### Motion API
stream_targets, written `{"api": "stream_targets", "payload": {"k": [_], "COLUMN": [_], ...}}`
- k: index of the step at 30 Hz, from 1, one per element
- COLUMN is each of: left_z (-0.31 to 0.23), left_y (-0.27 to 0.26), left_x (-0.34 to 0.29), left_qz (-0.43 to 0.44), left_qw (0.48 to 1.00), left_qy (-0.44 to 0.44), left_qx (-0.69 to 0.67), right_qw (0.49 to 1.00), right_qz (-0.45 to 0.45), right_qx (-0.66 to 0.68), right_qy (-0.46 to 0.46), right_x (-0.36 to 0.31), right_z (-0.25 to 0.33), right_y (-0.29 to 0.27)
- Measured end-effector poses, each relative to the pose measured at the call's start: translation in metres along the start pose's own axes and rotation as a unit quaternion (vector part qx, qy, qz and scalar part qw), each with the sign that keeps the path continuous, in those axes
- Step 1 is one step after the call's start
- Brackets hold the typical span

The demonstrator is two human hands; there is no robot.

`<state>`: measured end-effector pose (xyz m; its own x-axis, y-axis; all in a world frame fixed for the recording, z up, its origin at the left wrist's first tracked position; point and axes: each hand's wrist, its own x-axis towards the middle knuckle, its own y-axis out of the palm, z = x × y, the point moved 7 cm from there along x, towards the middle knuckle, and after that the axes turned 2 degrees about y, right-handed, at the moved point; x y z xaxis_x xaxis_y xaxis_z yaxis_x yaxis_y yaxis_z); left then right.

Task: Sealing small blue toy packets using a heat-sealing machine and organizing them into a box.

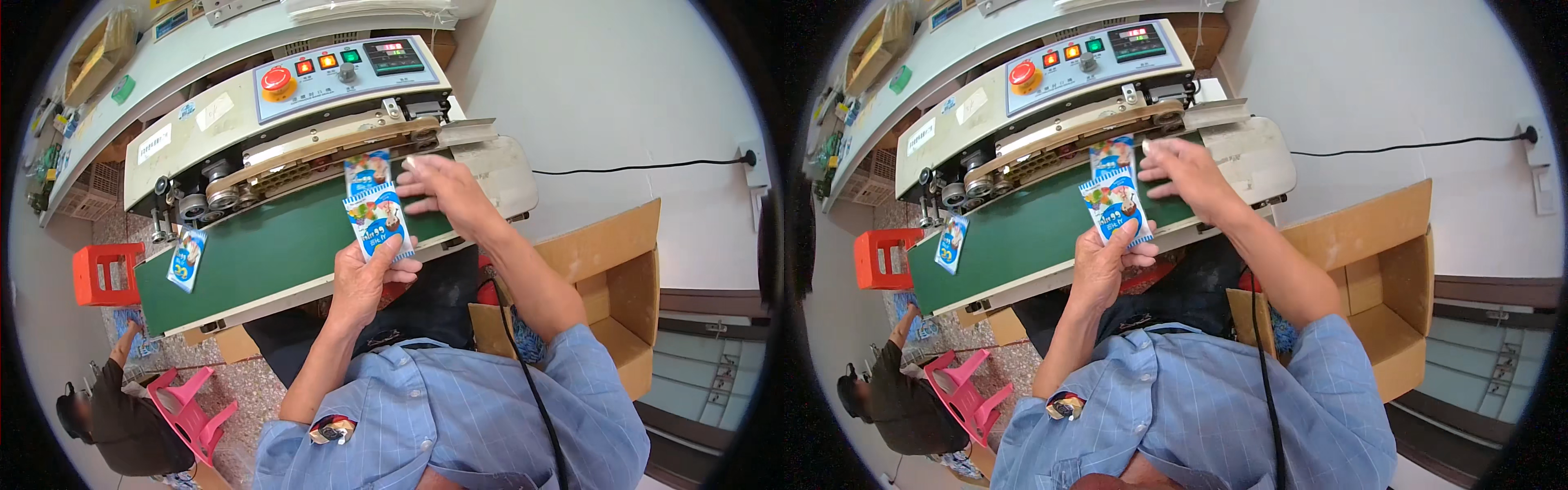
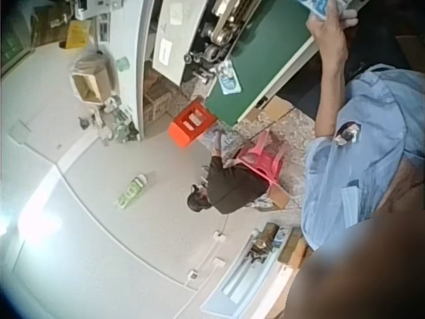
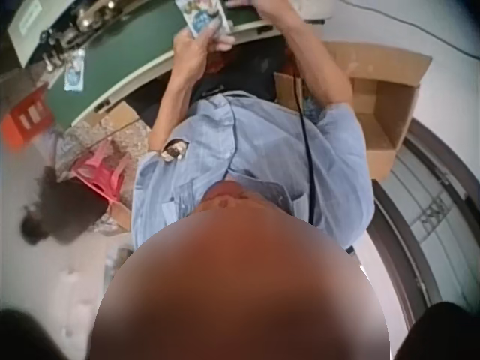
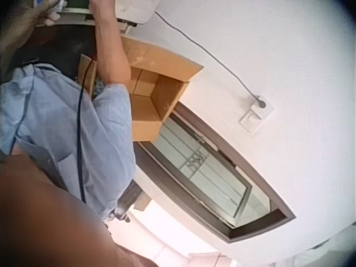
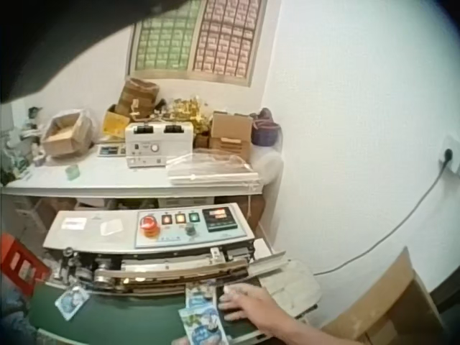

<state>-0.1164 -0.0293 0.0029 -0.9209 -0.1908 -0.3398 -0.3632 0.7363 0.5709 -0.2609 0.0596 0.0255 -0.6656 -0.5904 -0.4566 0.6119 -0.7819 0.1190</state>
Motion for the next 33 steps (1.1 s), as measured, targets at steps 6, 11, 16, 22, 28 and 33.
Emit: {"api": "stream_targets", "payload": {"k": [6,11,16,22,28,33], "left_z": [0.01,0.02,0.033,0.037,0.048,0.054], "left_y": [0.026,0.022,0.013,0.008,0.013,0.01], "left_x": [0.009,-0.002,-0.007,-0.014,-0.02,-0.025], "left_qz": [0.088,0.1,0.097,0.091,0.098,0.09], "left_qw": [0.996,0.991,0.99,0.988,0.986,0.983], "left_qy": [-0.017,-0.07,-0.079,-0.085,-0.087,-0.1], "left_qx": [0.026,0.057,0.064,0.087,0.099,0.126], "right_qw": [0.997,0.989,0.992,0.998,0.999,0.994], "right_qz": [0.07,-0.112,-0.108,-0.03,0.023,-0.029], "right_qx": [-0.005,0.095,0.058,0.048,0.019,-0.066], "right_qy": [-0.042,-0.014,0.018,0.041,0.02,-0.087], "right_x": [-0.04,-0.022,0.004,0.027,0.009,-0.118], "right_z": [-0.012,-0.003,0.0,-0.006,-0.005,0.057], "right_y": [0.013,-0.066,-0.076,-0.032,-0.017,-0.068]}}
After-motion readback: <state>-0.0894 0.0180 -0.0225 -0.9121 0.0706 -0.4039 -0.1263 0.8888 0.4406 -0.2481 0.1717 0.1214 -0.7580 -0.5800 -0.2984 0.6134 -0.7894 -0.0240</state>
